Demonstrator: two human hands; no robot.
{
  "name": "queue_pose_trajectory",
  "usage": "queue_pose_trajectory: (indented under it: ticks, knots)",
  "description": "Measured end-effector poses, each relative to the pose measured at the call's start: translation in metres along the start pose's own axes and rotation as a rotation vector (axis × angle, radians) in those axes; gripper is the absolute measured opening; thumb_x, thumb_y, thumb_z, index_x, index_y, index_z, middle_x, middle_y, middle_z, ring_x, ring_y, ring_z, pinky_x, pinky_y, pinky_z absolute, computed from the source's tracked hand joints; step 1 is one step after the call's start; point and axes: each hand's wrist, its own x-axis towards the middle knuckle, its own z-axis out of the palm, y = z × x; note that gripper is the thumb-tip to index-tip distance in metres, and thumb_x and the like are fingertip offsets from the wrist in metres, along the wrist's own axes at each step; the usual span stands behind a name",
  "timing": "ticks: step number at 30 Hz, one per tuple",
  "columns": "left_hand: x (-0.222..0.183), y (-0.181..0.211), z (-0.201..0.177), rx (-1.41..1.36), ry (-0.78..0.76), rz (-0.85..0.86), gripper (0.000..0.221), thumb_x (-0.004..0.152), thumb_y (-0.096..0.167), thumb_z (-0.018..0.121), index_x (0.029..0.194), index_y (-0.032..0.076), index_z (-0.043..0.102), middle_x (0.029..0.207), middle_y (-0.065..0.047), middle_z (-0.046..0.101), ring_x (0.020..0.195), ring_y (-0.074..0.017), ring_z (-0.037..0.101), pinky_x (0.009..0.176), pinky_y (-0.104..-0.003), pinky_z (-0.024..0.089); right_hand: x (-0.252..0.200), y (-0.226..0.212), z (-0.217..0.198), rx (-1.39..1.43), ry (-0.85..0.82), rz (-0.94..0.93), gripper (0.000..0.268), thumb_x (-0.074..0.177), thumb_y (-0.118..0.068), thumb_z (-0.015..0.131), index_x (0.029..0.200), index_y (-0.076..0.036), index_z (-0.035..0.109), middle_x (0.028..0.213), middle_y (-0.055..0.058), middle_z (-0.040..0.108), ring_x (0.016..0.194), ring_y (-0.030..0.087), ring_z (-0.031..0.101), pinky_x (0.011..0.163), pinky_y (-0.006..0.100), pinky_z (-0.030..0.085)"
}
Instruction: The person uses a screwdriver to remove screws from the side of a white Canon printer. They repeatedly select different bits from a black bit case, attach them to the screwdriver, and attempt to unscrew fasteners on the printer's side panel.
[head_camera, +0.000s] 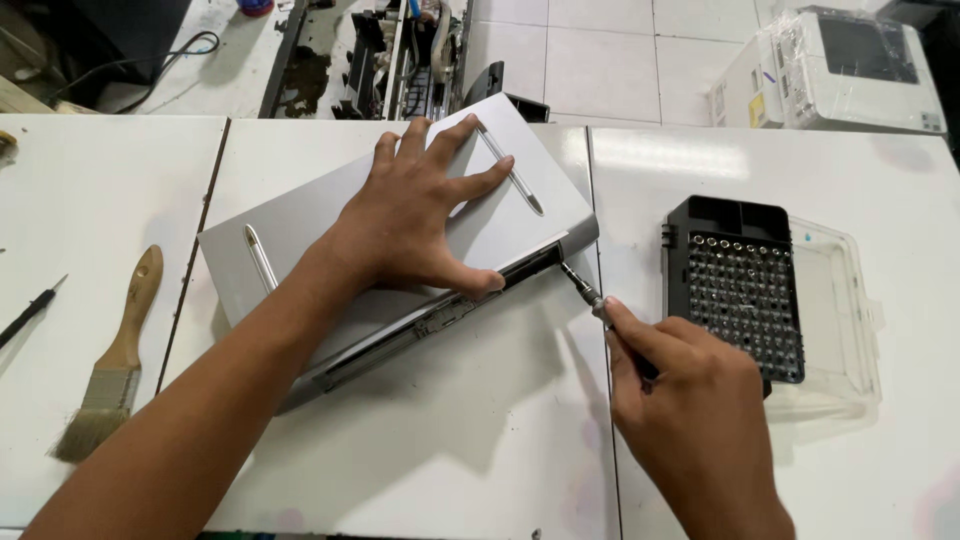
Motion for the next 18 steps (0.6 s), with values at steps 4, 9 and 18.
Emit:
queue_pose_trajectory:
  ticks: [4,9,18]
  knots:
    - [0.0,0.002,-0.004,-0.023,-0.04,-0.025,0.125,0.058,0.085,0.081,0.166,0.035,0.042,0.176,-0.019,0.016,0.153,-0.0644,0.014,0.121,-0.075,0.009,-0.009,0.003,0.01,0.057,0.064,-0.017,0.032,0.093,-0.011,0.078,0.124,-0.017,0.085,0.069,0.0,0.063,0.055,0.019,0.056,0.058,0.035,0.047]
    - [0.0,0.003,-0.004,-0.027,-0.048,-0.024,0.123,0.06,0.084,0.081,0.166,0.035,0.042,0.176,-0.018,0.016,0.155,-0.0631,0.012,0.121,-0.076,0.008,-0.01,0.001,0.012,0.193,0.106,0.054,0.026,0.092,-0.01,0.079,0.117,-0.012,0.087,0.073,-0.002,0.072,0.053,0.011,0.052,0.054,0.028,0.045]
    - [0.002,-0.001,0.001,0.006,-0.02,0.008,0.124,0.058,0.083,0.083,0.165,0.032,0.046,0.174,-0.02,0.021,0.15,-0.0645,0.02,0.118,-0.078,0.014,-0.01,0.004,0.02,0.358,0.051,0.289,0.03,0.09,-0.017,0.075,0.117,-0.015,0.087,0.109,0.001,0.088,0.085,0.006,0.08,0.071,0.025,0.059]
